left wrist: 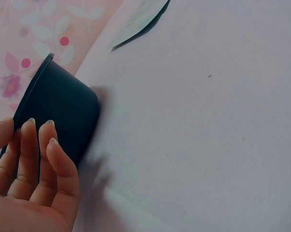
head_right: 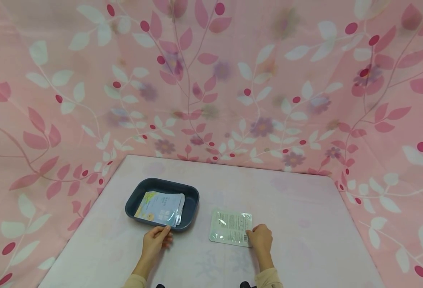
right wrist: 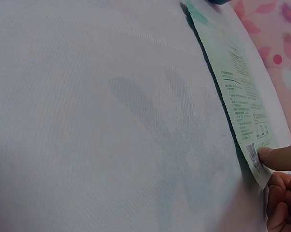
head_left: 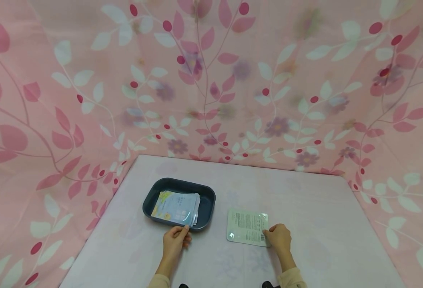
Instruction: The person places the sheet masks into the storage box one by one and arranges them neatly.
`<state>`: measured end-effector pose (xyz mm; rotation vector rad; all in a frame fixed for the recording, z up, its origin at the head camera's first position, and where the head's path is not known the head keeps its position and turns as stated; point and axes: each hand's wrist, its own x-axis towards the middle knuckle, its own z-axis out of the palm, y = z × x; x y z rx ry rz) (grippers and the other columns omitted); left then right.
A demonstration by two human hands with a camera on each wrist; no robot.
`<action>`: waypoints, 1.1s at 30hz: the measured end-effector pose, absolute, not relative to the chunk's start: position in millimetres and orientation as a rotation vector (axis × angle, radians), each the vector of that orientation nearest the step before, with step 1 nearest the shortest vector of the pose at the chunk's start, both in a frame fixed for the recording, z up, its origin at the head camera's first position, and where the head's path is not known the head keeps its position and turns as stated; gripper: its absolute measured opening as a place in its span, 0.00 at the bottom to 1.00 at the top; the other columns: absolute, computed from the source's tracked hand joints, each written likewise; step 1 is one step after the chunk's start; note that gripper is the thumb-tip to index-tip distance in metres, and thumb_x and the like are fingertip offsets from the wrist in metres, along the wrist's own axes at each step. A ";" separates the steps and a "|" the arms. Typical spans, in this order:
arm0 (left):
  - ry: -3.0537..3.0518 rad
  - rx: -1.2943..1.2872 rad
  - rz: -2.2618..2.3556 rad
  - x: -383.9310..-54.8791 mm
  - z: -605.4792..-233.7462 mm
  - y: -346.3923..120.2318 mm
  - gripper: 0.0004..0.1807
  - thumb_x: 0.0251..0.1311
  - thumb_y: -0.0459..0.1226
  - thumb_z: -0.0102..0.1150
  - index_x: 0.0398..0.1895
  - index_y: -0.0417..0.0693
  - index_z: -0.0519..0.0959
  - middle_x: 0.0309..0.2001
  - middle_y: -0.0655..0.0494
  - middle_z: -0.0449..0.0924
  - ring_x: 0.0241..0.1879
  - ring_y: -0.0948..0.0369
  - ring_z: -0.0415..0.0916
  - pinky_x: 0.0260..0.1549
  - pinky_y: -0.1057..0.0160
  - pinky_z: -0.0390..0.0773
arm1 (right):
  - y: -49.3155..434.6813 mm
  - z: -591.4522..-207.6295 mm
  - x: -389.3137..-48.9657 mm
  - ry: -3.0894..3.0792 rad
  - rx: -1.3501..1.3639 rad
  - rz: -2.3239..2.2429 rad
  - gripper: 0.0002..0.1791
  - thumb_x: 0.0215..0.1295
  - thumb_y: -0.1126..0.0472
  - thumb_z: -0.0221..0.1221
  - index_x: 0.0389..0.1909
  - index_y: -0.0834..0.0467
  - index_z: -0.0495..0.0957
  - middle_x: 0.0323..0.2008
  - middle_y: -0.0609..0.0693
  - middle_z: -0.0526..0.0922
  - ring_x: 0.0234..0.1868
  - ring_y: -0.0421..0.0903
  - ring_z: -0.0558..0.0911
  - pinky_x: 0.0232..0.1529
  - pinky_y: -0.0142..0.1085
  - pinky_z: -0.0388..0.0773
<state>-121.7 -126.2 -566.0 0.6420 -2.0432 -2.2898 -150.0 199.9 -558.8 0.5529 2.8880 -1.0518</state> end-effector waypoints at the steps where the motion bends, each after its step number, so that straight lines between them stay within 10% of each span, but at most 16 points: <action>1: -2.046 0.648 -2.290 -121.8 -565.7 -126.2 0.13 0.61 0.36 0.59 0.28 0.32 0.75 0.24 0.49 0.81 0.19 0.63 0.76 0.16 0.68 0.76 | 200.1 -559.4 -150.3 2.883 0.561 -1.059 0.12 0.51 0.65 0.67 0.26 0.71 0.76 0.23 0.60 0.80 0.24 0.51 0.77 0.22 0.38 0.75; 15: -2.062 0.668 -2.277 -122.2 -564.8 -125.9 0.13 0.61 0.37 0.60 0.28 0.34 0.75 0.23 0.51 0.81 0.19 0.64 0.77 0.17 0.67 0.76 | 210.8 -548.5 -152.2 2.668 0.477 -1.302 0.20 0.56 0.63 0.63 0.39 0.78 0.76 0.40 0.72 0.79 0.44 0.65 0.77 0.42 0.50 0.77; 24: -2.059 0.672 -2.278 -122.0 -565.7 -126.0 0.12 0.61 0.37 0.60 0.28 0.34 0.75 0.24 0.50 0.81 0.19 0.63 0.77 0.17 0.67 0.76 | 211.1 -526.5 -155.2 2.507 0.396 -1.566 0.13 0.59 0.64 0.62 0.35 0.72 0.80 0.18 0.48 0.71 0.24 0.43 0.68 0.23 0.32 0.65; 33: -2.051 0.655 -2.285 -122.3 -566.0 -126.4 0.12 0.62 0.36 0.59 0.28 0.33 0.75 0.24 0.48 0.81 0.19 0.63 0.77 0.17 0.67 0.76 | 205.7 -512.3 -157.9 2.379 0.187 -1.788 0.13 0.61 0.65 0.61 0.38 0.74 0.80 0.26 0.51 0.78 0.28 0.42 0.74 0.31 0.32 0.75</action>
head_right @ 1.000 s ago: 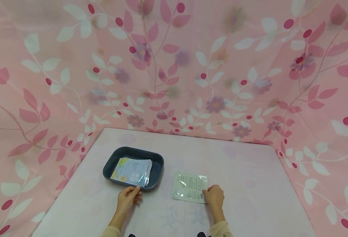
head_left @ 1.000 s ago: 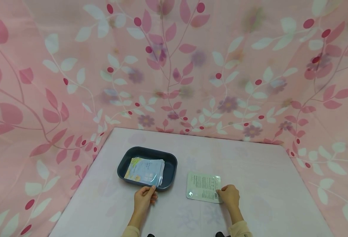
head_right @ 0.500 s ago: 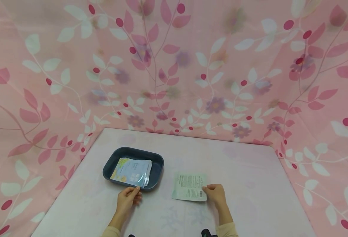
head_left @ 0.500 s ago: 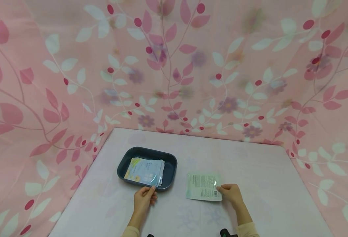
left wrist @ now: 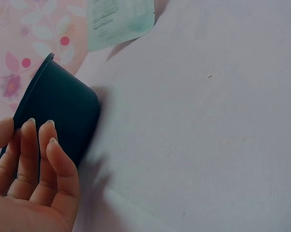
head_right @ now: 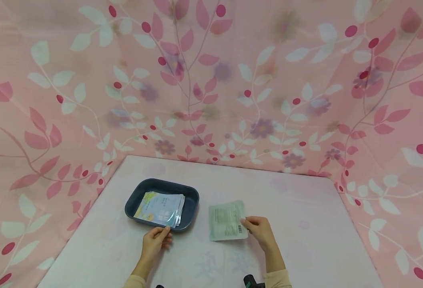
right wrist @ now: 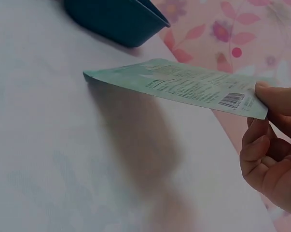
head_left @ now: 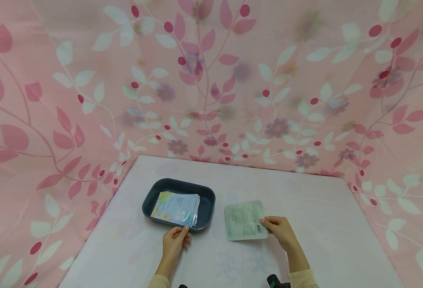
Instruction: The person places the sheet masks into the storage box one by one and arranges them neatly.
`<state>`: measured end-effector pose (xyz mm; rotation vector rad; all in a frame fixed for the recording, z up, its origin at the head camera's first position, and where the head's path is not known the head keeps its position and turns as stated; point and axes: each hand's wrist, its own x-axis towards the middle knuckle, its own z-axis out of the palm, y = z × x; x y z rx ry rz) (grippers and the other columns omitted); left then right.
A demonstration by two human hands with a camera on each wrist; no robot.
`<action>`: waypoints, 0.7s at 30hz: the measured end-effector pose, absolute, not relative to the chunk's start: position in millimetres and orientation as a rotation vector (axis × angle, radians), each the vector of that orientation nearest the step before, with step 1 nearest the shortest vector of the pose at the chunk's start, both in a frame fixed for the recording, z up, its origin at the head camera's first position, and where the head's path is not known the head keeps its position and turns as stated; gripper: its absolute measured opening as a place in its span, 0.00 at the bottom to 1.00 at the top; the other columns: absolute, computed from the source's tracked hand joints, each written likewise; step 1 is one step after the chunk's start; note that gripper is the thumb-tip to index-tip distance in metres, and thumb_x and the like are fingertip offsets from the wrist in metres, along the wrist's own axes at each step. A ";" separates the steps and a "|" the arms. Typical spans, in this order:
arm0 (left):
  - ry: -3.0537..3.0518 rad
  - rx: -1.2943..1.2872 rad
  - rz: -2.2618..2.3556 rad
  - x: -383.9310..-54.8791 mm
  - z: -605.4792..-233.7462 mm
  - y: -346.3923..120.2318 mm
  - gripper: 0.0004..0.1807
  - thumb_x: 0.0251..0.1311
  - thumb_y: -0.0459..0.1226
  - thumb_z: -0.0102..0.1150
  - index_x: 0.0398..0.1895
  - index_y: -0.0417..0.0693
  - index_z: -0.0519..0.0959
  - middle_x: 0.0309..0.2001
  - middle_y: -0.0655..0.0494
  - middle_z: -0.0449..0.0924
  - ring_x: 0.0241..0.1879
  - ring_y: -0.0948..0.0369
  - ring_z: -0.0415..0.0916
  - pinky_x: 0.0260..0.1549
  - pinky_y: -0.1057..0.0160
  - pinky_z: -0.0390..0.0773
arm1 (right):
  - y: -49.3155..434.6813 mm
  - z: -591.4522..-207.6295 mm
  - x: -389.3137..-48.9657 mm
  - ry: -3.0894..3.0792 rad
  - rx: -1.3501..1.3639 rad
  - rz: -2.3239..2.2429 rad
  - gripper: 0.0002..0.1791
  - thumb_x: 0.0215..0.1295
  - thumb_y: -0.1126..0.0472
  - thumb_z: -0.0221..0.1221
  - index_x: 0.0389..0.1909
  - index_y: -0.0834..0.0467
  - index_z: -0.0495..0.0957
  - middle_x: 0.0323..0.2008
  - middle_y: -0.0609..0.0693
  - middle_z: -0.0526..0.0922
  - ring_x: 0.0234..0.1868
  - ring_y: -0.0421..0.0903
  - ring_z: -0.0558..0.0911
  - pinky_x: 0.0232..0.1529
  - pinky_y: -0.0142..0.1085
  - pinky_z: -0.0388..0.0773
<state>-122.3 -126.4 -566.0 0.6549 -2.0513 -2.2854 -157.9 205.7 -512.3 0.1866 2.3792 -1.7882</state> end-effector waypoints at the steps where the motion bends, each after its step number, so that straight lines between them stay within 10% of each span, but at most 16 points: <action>1: -2.053 0.655 -2.283 -122.2 -565.7 -126.3 0.12 0.62 0.36 0.59 0.28 0.33 0.75 0.24 0.48 0.81 0.19 0.63 0.77 0.17 0.67 0.76 | 205.3 -511.7 -158.3 2.360 0.144 -1.812 0.14 0.61 0.65 0.61 0.39 0.74 0.79 0.28 0.54 0.80 0.29 0.42 0.77 0.33 0.32 0.76; 21: -2.055 0.637 -2.280 -121.5 -565.6 -126.6 0.13 0.62 0.37 0.59 0.28 0.33 0.75 0.23 0.51 0.81 0.19 0.64 0.77 0.17 0.67 0.76 | 167.1 -478.6 -165.0 2.382 0.154 -1.934 0.15 0.62 0.67 0.60 0.42 0.76 0.78 0.34 0.58 0.83 0.33 0.41 0.78 0.35 0.30 0.76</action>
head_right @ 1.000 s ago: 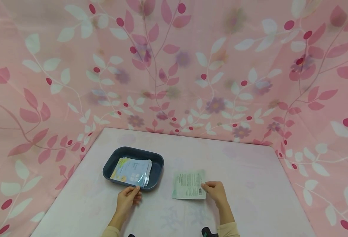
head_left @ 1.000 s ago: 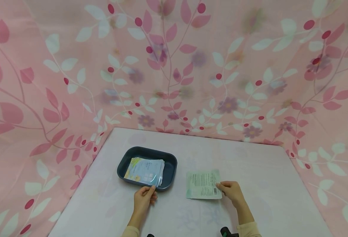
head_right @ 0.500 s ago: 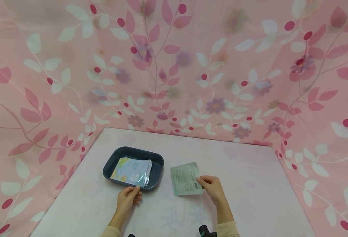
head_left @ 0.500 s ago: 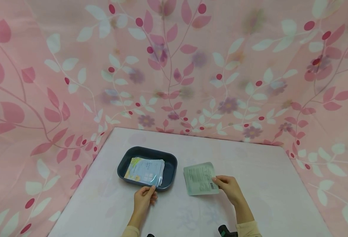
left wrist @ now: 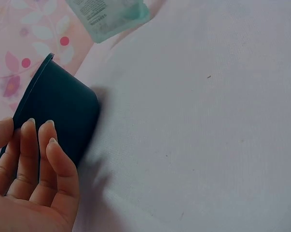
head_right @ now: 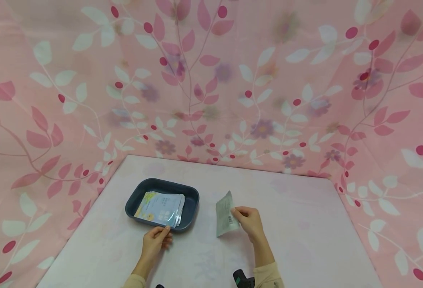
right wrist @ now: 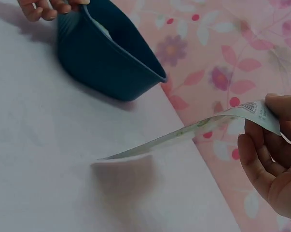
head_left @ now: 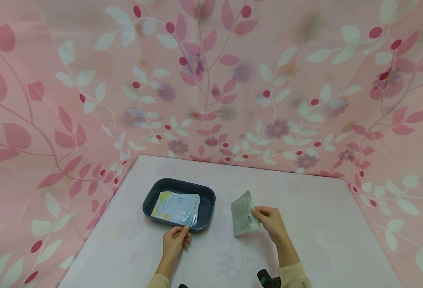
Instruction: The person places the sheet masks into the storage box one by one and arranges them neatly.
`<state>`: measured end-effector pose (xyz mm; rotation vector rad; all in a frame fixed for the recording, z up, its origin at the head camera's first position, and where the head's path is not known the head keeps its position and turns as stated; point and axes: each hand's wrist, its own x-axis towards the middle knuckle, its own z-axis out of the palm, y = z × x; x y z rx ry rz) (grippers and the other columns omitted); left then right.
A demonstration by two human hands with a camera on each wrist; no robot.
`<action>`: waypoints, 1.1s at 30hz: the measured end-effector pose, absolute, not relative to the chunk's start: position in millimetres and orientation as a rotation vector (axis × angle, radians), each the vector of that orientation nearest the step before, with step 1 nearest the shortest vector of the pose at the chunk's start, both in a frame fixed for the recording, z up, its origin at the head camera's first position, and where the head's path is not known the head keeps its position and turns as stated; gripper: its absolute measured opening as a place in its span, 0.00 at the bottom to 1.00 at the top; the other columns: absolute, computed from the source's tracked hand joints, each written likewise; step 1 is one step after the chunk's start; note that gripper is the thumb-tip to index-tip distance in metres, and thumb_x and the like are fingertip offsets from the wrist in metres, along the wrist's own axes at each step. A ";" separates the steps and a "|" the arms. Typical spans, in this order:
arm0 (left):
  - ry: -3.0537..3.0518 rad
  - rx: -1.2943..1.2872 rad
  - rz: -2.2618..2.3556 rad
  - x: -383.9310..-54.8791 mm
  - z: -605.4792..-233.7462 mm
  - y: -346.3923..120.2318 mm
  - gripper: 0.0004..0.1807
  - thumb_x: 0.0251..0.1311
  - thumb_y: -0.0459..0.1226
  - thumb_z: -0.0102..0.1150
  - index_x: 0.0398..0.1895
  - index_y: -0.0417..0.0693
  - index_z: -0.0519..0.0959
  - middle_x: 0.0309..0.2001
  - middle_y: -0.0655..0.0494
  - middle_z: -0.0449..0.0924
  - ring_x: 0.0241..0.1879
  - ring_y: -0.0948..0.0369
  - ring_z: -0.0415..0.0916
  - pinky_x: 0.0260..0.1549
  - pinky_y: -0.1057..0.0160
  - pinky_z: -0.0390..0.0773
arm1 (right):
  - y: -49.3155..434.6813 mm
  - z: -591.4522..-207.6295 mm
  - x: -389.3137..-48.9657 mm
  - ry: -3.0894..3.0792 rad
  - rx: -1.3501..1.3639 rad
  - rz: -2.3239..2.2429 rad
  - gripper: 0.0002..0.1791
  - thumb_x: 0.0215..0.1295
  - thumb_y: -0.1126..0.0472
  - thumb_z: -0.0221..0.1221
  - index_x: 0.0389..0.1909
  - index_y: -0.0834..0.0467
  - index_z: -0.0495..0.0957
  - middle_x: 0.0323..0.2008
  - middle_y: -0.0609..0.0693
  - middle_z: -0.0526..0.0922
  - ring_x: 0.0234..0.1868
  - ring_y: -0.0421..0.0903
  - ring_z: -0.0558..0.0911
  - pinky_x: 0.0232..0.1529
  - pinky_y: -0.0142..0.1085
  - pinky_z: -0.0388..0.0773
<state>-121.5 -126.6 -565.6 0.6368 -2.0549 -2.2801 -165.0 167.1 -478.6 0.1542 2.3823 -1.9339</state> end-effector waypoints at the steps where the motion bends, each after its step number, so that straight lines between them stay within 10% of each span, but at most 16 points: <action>1: -2.056 0.636 -2.281 -121.4 -565.7 -126.6 0.13 0.62 0.37 0.59 0.29 0.32 0.75 0.23 0.51 0.81 0.19 0.64 0.77 0.17 0.67 0.76 | 164.3 -476.2 -166.2 2.386 0.148 -1.939 0.14 0.62 0.67 0.60 0.42 0.76 0.78 0.35 0.58 0.83 0.33 0.41 0.78 0.35 0.30 0.76; 33: -2.032 0.647 -2.307 -122.1 -565.5 -127.1 0.11 0.62 0.35 0.58 0.27 0.34 0.75 0.22 0.52 0.81 0.18 0.64 0.76 0.16 0.68 0.76 | 89.5 -416.6 -196.4 1.996 -0.147 -2.354 0.14 0.61 0.73 0.56 0.43 0.83 0.73 0.29 0.48 0.83 0.31 0.39 0.81 0.38 0.31 0.80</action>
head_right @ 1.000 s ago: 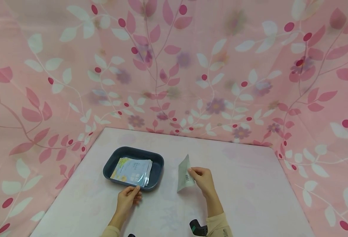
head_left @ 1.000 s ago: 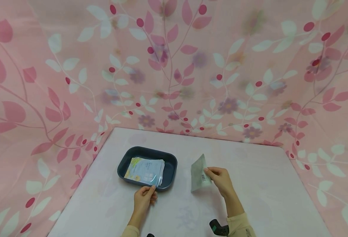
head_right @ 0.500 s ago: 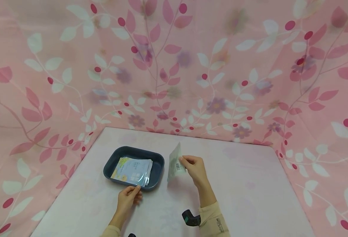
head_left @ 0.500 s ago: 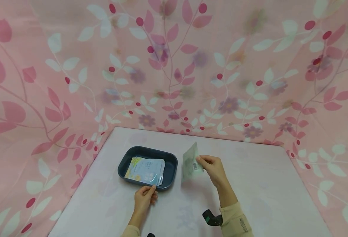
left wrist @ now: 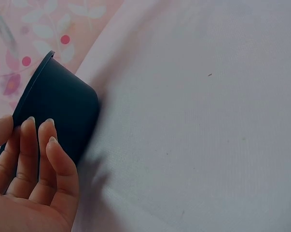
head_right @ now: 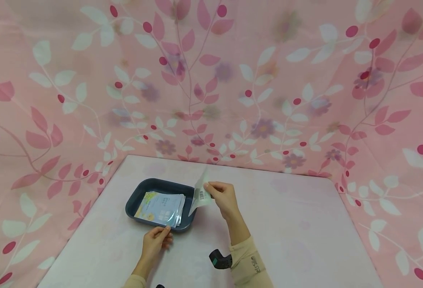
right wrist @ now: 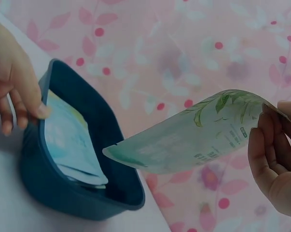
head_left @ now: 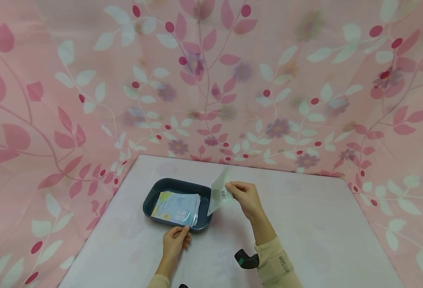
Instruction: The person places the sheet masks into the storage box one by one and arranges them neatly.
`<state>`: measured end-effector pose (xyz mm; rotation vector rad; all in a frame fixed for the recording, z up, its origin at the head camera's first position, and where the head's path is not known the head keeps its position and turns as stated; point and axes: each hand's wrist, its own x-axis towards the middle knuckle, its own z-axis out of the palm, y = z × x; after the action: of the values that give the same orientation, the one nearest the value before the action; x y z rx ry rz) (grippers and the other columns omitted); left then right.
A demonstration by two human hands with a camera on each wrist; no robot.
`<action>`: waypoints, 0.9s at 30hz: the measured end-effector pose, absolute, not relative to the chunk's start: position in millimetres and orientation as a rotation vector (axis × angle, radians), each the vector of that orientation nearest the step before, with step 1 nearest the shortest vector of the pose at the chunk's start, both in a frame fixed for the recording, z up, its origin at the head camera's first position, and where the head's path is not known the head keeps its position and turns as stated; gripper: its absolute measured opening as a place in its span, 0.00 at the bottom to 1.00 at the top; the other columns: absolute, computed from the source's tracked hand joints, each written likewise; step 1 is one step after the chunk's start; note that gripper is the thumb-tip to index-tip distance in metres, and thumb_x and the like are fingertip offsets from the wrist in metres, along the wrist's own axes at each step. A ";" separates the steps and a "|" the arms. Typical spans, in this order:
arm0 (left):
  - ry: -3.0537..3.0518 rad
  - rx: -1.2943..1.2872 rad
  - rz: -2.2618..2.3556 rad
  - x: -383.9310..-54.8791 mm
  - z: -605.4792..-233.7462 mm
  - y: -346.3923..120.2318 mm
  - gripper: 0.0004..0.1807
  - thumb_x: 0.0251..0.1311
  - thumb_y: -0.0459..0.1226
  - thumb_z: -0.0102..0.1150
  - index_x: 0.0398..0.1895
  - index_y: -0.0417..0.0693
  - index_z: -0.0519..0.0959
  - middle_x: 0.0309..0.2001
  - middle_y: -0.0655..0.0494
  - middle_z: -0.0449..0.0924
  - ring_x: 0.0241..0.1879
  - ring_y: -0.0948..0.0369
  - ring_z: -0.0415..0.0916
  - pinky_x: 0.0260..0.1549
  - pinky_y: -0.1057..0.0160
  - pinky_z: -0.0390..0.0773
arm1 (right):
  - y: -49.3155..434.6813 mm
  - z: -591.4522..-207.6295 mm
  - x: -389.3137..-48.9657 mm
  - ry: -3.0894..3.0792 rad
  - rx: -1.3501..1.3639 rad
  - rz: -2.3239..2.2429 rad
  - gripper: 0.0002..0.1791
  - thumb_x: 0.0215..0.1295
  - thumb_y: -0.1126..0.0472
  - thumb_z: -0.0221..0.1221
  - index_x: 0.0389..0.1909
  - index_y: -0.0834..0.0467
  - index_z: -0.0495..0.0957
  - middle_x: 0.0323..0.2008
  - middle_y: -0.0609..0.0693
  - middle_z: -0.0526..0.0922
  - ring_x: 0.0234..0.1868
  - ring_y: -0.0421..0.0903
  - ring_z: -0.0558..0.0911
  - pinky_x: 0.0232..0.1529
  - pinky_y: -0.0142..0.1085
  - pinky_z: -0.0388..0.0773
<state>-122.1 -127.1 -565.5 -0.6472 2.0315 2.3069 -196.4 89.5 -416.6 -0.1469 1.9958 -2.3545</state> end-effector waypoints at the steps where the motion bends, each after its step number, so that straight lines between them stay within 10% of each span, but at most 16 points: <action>1: 2.030 -0.647 2.307 -121.9 -565.5 -127.3 0.11 0.62 0.35 0.58 0.27 0.34 0.75 0.22 0.52 0.81 0.19 0.64 0.76 0.16 0.68 0.76 | 86.4 -415.9 -196.8 1.990 -0.163 -2.353 0.14 0.61 0.73 0.57 0.43 0.83 0.73 0.29 0.48 0.83 0.31 0.39 0.81 0.38 0.31 0.80; 27: 2.040 -0.600 2.339 -121.7 -568.5 -128.2 0.12 0.60 0.36 0.61 0.27 0.33 0.76 0.21 0.54 0.80 0.18 0.64 0.77 0.15 0.68 0.75 | 12.2 -435.8 -207.6 1.798 -0.131 -2.322 0.16 0.61 0.71 0.58 0.44 0.81 0.74 0.29 0.49 0.82 0.28 0.39 0.81 0.34 0.31 0.80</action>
<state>-121.7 -128.2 -568.5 -0.5999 2.0401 2.3391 -207.6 12.2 -435.8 -0.1309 1.7979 -2.3216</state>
